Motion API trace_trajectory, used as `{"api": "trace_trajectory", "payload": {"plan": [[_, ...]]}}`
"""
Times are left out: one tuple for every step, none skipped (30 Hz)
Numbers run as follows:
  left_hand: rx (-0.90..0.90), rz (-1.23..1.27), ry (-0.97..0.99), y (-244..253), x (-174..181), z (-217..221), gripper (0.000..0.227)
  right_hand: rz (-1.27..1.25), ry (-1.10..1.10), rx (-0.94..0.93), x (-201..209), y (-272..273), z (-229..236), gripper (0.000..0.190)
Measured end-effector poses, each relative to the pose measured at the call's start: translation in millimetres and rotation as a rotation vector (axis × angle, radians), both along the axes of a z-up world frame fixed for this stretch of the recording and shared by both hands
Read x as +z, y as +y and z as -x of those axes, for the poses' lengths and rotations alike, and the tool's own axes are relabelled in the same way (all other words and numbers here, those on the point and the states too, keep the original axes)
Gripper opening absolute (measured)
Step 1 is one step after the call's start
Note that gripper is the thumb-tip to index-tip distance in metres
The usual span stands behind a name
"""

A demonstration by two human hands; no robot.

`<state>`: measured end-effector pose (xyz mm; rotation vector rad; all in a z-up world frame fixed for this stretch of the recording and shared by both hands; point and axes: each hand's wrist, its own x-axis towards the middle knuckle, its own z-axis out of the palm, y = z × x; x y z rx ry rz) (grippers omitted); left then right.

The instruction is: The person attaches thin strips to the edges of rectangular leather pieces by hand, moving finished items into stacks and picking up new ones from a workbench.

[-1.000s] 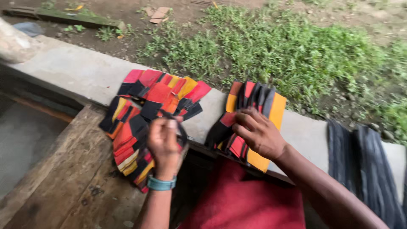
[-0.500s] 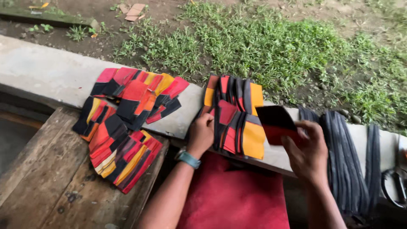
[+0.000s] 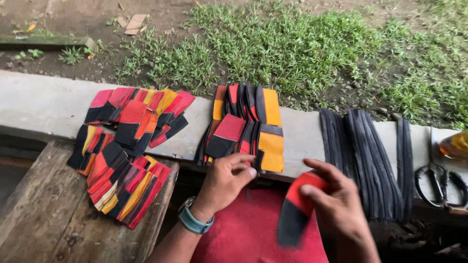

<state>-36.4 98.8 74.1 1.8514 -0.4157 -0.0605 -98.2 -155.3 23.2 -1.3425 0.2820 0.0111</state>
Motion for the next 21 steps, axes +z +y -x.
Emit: {"api": "trace_trajectory", "payload": {"plan": [[-0.038,0.062,0.152,-2.1,-2.3,-1.5,0.034,-0.014,-0.040,0.001,1.9,6.7,-0.6,0.039],[-0.059,0.069,0.213,-4.9,-5.1,-0.9,0.035,-0.028,-0.080,0.002,2.2,13.9,-2.4,0.033],[-0.078,0.074,0.277,-7.3,-7.7,1.1,0.036,-0.044,-0.118,0.005,1.8,19.5,-2.9,0.029],[-0.097,0.078,0.340,-9.8,-9.7,3.3,0.037,-0.064,-0.141,0.005,0.8,23.1,-2.7,0.035],[-0.108,0.072,0.324,-12.2,-10.6,6.2,0.037,-0.083,-0.162,0.006,-0.5,26.4,-2.5,0.041],[-0.120,0.066,0.307,-14.3,-10.8,8.5,0.038,-0.103,-0.184,0.007,-2.0,28.3,-1.8,0.048],[-0.129,0.060,0.292,-16.2,-10.5,11.2,0.038,-0.082,-0.188,0.005,-3.6,29.5,-0.2,0.051],[-0.127,0.055,0.283,-17.9,-9.7,13.4,0.038,-0.062,-0.192,0.002,-4.9,30.3,1.6,0.055],[-0.126,0.050,0.272,-19.5,-8.5,14.2,0.038,-0.040,-0.199,0.000,-5.8,30.6,2.5,0.058],[-0.125,0.045,0.261,-20.7,-7.2,15.1,0.038,-0.035,-0.202,-0.006,-6.1,31.0,3.4,0.058],[-0.122,0.047,0.266,-21.9,-5.8,16.0,0.038,-0.029,-0.206,-0.012,-5.7,31.0,4.2,0.059],[-0.119,0.048,0.272,-22.8,-4.7,17.3,0.037,-0.023,-0.210,-0.018,-4.8,31.3,4.9,0.059],[-0.115,0.050,0.275,-23.1,-4.0,18.0,0.037,-0.030,-0.216,-0.021,-3.6,32.0,4.4,0.059],[-0.120,0.044,0.285,-23.5,-3.7,18.9,0.036,-0.037,-0.223,-0.025,-2.2,32.6,3.8,0.058],[-0.124,0.039,0.294,-24.2,-3.6,19.5,0.035,-0.043,-0.231,-0.028,-0.7,33.0,2.6,0.058],[-0.129,0.033,0.302,-24.3,-3.8,20.2,0.035,-0.040,-0.231,-0.034,0.7,33.7,2.1,0.058],[-0.137,0.043,0.304,-24.2,-4.6,21.2,0.034,-0.037,-0.228,-0.041,1.5,34.0,2.4,0.058],[-0.146,0.052,0.305,-24.3,-5.7,21.8,0.034,-0.034,-0.226,-0.047,2.0,34.1,2.5,0.057],[-0.154,0.062,0.306,-24.3,-6.8,21.9,0.033,-0.032,-0.223,-0.044,2.5,33.6,2.4,0.057],[-0.160,0.078,0.310,-24.4,-8.1,21.7,0.033,-0.031,-0.221,-0.042,2.7,33.1,2.1,0.057],[-0.167,0.094,0.317,-24.2,-9.5,22.4,0.034,-0.029,-0.217,-0.038,2.7,32.6,3.0,0.058]]}}
